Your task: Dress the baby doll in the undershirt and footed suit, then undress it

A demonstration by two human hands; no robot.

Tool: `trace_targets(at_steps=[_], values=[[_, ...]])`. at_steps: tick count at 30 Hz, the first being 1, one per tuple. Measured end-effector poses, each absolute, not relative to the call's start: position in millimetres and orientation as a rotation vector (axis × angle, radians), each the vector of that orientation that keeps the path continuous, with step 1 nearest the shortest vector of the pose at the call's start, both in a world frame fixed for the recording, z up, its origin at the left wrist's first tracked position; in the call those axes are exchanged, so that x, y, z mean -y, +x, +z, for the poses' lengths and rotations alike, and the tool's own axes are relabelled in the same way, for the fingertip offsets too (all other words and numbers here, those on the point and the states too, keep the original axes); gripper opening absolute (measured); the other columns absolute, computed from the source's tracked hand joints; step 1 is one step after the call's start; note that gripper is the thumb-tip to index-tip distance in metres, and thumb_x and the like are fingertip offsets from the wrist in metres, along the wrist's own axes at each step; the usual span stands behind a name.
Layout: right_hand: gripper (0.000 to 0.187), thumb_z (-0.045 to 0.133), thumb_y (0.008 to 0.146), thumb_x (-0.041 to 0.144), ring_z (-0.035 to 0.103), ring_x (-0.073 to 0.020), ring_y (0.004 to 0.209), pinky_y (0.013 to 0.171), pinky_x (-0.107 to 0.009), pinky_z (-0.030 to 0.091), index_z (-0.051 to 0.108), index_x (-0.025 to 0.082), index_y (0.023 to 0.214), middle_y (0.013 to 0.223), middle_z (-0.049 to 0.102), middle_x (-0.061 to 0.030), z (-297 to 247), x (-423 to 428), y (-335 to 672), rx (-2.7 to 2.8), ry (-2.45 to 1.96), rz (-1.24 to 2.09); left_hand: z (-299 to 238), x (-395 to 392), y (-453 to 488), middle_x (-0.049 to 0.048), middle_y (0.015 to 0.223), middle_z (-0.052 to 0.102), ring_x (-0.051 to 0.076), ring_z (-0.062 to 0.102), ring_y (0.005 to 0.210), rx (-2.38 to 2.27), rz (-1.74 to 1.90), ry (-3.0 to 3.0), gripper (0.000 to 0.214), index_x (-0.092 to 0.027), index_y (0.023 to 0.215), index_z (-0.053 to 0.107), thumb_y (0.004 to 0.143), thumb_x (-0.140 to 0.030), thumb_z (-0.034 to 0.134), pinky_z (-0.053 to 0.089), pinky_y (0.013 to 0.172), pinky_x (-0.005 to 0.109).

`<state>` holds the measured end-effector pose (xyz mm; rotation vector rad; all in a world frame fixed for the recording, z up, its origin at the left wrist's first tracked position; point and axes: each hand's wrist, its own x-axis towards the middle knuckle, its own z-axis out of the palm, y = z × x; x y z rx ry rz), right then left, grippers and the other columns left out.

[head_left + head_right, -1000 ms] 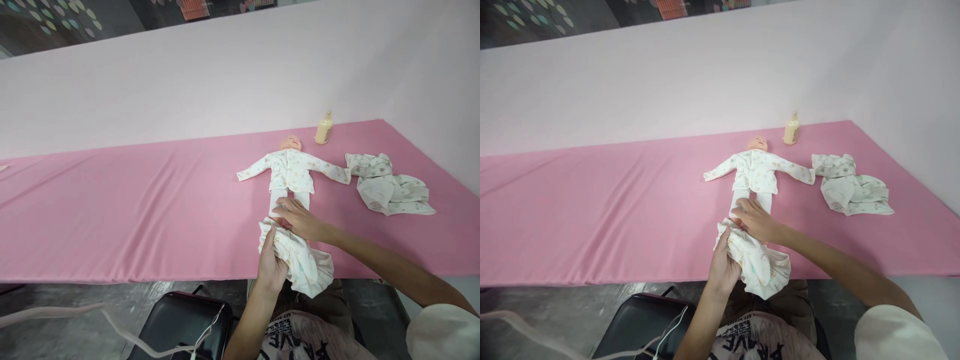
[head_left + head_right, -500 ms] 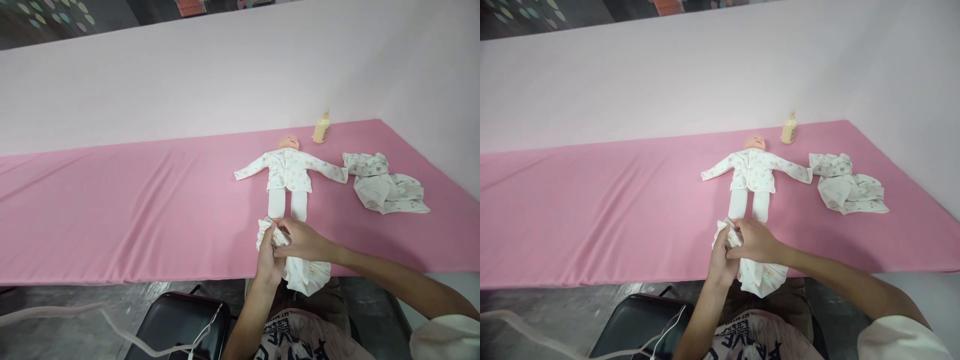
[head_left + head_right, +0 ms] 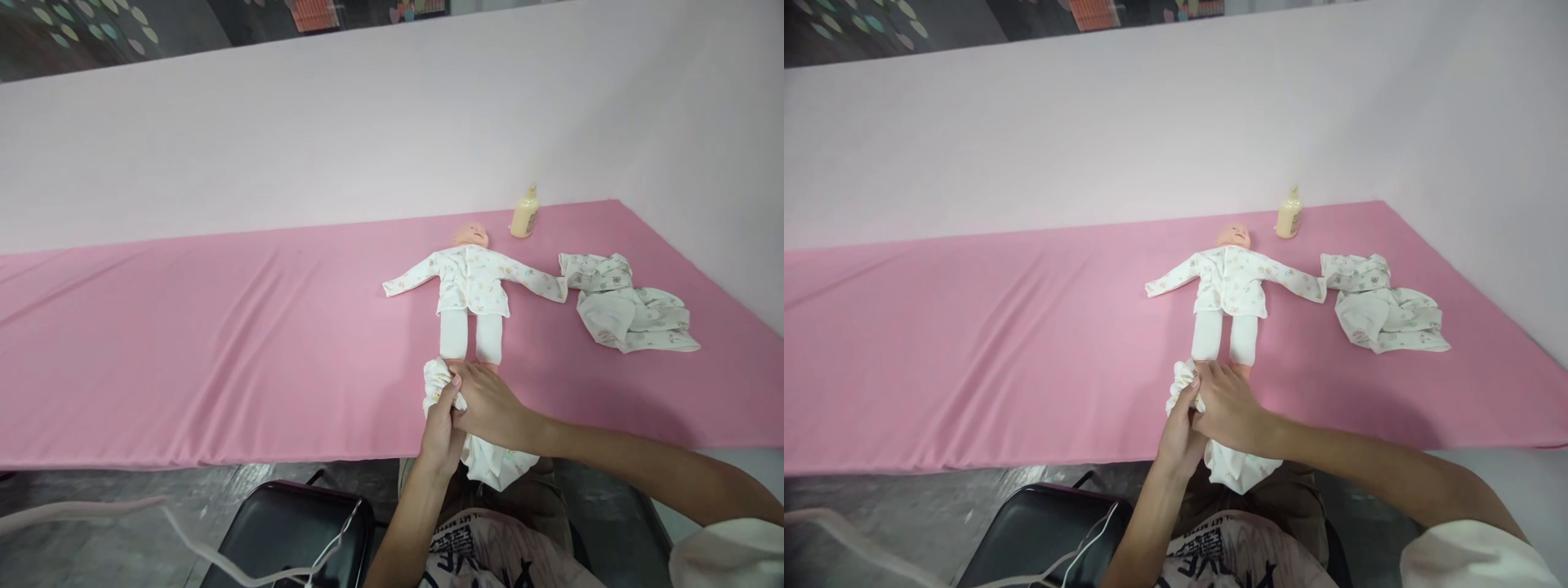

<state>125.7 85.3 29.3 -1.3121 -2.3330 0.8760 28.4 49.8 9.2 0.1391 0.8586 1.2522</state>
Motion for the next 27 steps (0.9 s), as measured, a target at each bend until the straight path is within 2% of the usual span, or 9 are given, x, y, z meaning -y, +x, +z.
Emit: trace_targets(at_steps=[5, 7, 10, 13, 17, 20, 22, 24, 27], values=[[0.019, 0.047, 0.067, 0.008, 0.059, -0.0208, 0.074, 0.066, -0.034, 0.038, 0.05, 0.02, 0.08, 0.087, 0.065, -0.0055, 35.4, -89.2, 120.9, 2.365, -1.33, 0.86, 11.1, -48.3, 29.0, 0.0083, 0.099, 0.074, 0.023, 0.069, 0.102, -0.87, 1.259, 0.116, 0.038, -0.013, 0.104, 0.069, 0.074, -0.034, 0.08, 0.051, 0.094, 0.03], [0.014, 0.046, 0.068, 0.009, 0.058, -0.0189, 0.069, 0.063, -0.033, 0.036, 0.049, 0.02, 0.076, 0.081, 0.064, -0.0028, 38.7, -90.4, 121.2, 2.36, -1.33, 0.872, 10.4, -48.3, 29.4, 0.0071, 0.094, 0.074, 0.023, 0.07, 0.099, -0.864, 1.274, 0.123, 0.038, -0.013, 0.103, 0.069, 0.073, -0.034, 0.08, 0.051, 0.092, 0.029], [0.019, 0.046, 0.073, 0.011, 0.061, -0.0214, 0.077, 0.069, -0.034, 0.039, 0.056, 0.02, 0.086, 0.085, 0.066, -0.0039, 39.0, -89.7, 123.7, 2.365, -1.326, 0.832, 8.4, -49.2, 29.0, 0.0042, 0.085, 0.072, 0.02, 0.069, 0.093, -0.867, 1.278, 0.134, 0.037, -0.013, 0.102, 0.069, 0.074, -0.035, 0.079, 0.051, 0.089, 0.028], [0.032, 0.047, 0.077, 0.014, 0.062, -0.0265, 0.097, 0.083, -0.04, 0.044, 0.061, 0.02, 0.106, 0.104, 0.068, -0.0096, 33.2, -89.7, 127.2, 2.356, -1.348, 0.845, 7.0, -51.1, 28.0, 0.0026, 0.086, 0.071, 0.016, 0.068, 0.089, -0.872, 1.273, 0.134, 0.033, -0.013, 0.101, 0.069, 0.076, -0.034, 0.076, 0.05, 0.089, 0.025], [0.051, 0.048, 0.075, 0.01, 0.061, -0.0267, 0.111, 0.096, -0.042, 0.045, 0.058, 0.019, 0.124, 0.117, 0.067, -0.0112, 21.9, -96.8, 130.9, 2.271, -1.322, 0.996, 6.5, -56.0, 26.8, 0.0036, 0.093, 0.072, 0.016, 0.068, 0.094, -0.861, 1.288, 0.116, 0.028, -0.013, 0.101, 0.07, 0.076, -0.026, 0.075, 0.05, 0.091, 0.025], [0.055, 0.048, 0.076, 0.01, 0.06, -0.0263, 0.119, 0.103, -0.043, 0.044, 0.058, 0.017, 0.13, 0.126, 0.066, -0.0124, 16.0, -102.8, 132.1, 2.196, -1.253, 1.136, 6.6, -59.9, 25.3, 0.0055, 0.096, 0.073, 0.019, 0.067, 0.1, -0.858, 1.294, 0.134, 0.027, -0.013, 0.1, 0.07, 0.075, -0.023, 0.074, 0.049, 0.094, 0.026], [0.059, 0.05, 0.077, 0.012, 0.054, -0.0263, 0.129, 0.109, -0.043, 0.041, 0.054, 0.015, 0.135, 0.137, 0.06, -0.0139, 14.4, -103.9, 132.8, 2.142, -1.22, 1.195, 6.8, -61.2, 24.1, 0.0068, 0.1, 0.073, 0.02, 0.067, 0.105, -0.859, 1.295, 0.168, 0.027, -0.013, 0.101, 0.07, 0.076, -0.023, 0.074, 0.049, 0.094, 0.026], [0.063, 0.051, 0.077, 0.014, 0.05, -0.0268, 0.134, 0.11, -0.042, 0.039, 0.051, 0.015, 0.141, 0.143, 0.055, -0.0142, 14.6, -102.2, 133.9, 2.115, -1.231, 1.199, 6.9, -61.2, 23.6, 0.0069, 0.101, 0.073, 0.02, 0.066, 0.106, -0.871, 1.29, 0.18, 0.027, -0.013, 0.1, 0.07, 0.076, -0.024, 0.074, 0.05, 0.094, 0.026], [0.067, 0.051, 0.078, 0.017, 0.055, -0.0298, 0.126, 0.105, -0.045, 0.04, 0.047, 0.017, 0.145, 0.137, 0.06, -0.0138, 17.1, -96.7, 135.8, 2.203, -1.325, 1.112, 6.7, -59.7, 24.6, 0.0052, 0.092, 0.073, 0.019, 0.068, 0.099, -0.912, 1.278, 0.129, 0.027, -0.012, 0.093, 0.069, 0.071, -0.023, 0.078, 0.051, 0.089, 0.025]])
